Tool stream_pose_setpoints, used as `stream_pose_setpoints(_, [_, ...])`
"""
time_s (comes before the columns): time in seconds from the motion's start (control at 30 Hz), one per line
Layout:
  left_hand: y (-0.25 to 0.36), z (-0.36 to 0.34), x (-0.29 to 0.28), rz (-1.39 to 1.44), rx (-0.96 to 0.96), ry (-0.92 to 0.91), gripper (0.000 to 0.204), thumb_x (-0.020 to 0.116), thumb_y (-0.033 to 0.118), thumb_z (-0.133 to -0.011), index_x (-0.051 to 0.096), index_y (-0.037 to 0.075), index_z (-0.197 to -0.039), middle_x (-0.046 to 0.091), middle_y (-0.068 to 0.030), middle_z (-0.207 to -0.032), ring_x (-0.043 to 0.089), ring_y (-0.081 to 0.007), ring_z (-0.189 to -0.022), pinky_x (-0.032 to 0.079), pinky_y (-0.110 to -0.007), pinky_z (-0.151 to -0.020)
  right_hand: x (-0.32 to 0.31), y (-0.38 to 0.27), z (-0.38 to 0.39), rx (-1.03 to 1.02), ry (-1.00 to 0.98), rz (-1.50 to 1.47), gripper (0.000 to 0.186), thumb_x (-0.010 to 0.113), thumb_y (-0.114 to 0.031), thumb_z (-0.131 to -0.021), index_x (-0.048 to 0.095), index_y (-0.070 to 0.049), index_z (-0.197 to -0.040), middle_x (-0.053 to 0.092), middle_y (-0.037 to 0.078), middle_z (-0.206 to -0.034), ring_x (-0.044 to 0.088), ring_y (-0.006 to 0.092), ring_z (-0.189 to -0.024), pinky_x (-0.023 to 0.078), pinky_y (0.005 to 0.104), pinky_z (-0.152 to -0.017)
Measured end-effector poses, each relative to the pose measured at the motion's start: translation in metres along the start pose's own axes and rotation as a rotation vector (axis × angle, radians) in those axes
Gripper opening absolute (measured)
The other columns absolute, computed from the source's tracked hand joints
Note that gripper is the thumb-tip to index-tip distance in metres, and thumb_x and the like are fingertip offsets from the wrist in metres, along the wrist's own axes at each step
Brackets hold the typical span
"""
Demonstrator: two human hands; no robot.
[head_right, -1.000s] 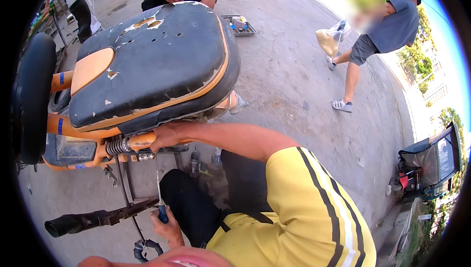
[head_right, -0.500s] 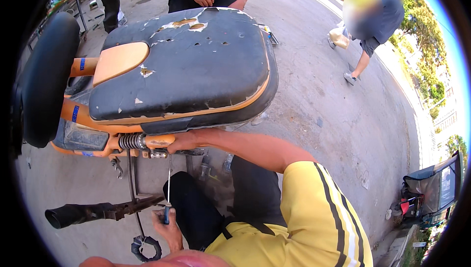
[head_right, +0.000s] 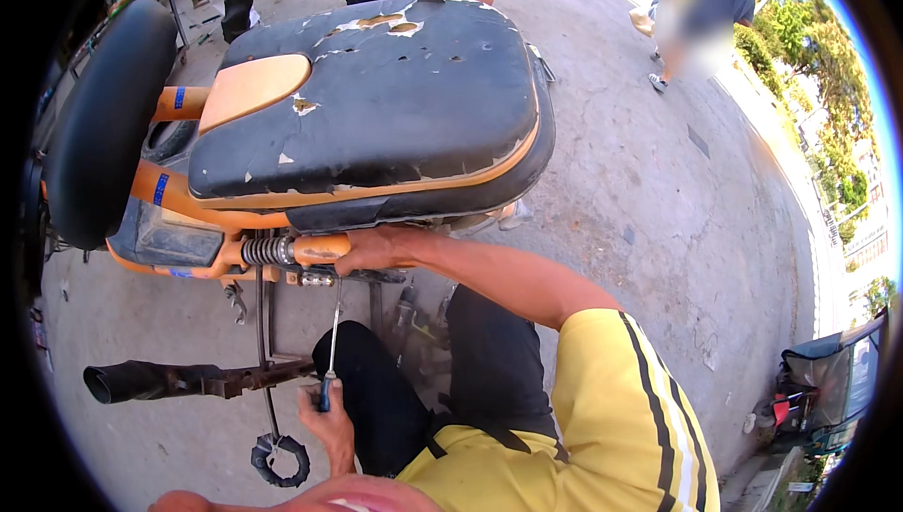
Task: The person uses a screwdriver to repeatedly tighten a bolt on the rear suspension area of an orange electric scooter. The person kneels beside the scooter and works on the same fastener for the duration of the clip.
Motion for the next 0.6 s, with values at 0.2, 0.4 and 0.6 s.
stream_pose_setpoints(0.2, [-0.02,0.002,0.006,0.413,-0.426,-0.102,0.031,0.077,0.021,-0.095,0.051,0.009,-0.081,0.055,-0.0006,-0.067,0.045,-0.0059,-0.05,0.03,-0.022,-0.045,0.011,0.007,-0.006,-0.009,-0.04,-0.138,0.064,0.072,-0.025,-0.08,0.058,-0.005,-0.139,0.065,0.011,-0.114,0.058,0.0213,-0.106,0.046,0.0359,-0.094])
stream_pose_setpoints(0.4, [-0.022,-0.004,0.002,0.422,-0.456,-0.085,0.03,0.076,0.023,-0.095,0.053,0.009,-0.082,0.056,0.0002,-0.068,0.046,-0.0055,-0.053,0.03,-0.022,-0.048,-0.01,-0.03,0.005,-0.038,0.066,0.076,0.062,0.075,-0.032,-0.078,0.062,-0.005,-0.132,0.068,0.016,-0.113,0.063,0.0267,-0.105,0.049,0.0394,-0.091])
stream_pose_setpoints(0.6, [-0.004,-0.007,0.003,0.132,0.041,-0.007,0.034,0.078,0.03,-0.095,0.061,0.0,-0.097,0.059,-0.005,-0.085,0.052,-0.0118,-0.073,0.042,-0.028,-0.064,-0.02,-0.025,0.023,-0.162,0.436,0.406,0.051,0.074,-0.042,-0.074,0.071,-0.007,-0.111,0.074,0.021,-0.101,0.069,0.0395,-0.101,0.054,0.0488,-0.09])
Point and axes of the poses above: each hand's wrist, its own z-axis away from the middle knuckle, its own x-axis out of the palm, y = z × x, the point moved 8 cm from there along -z, towards the middle knuckle
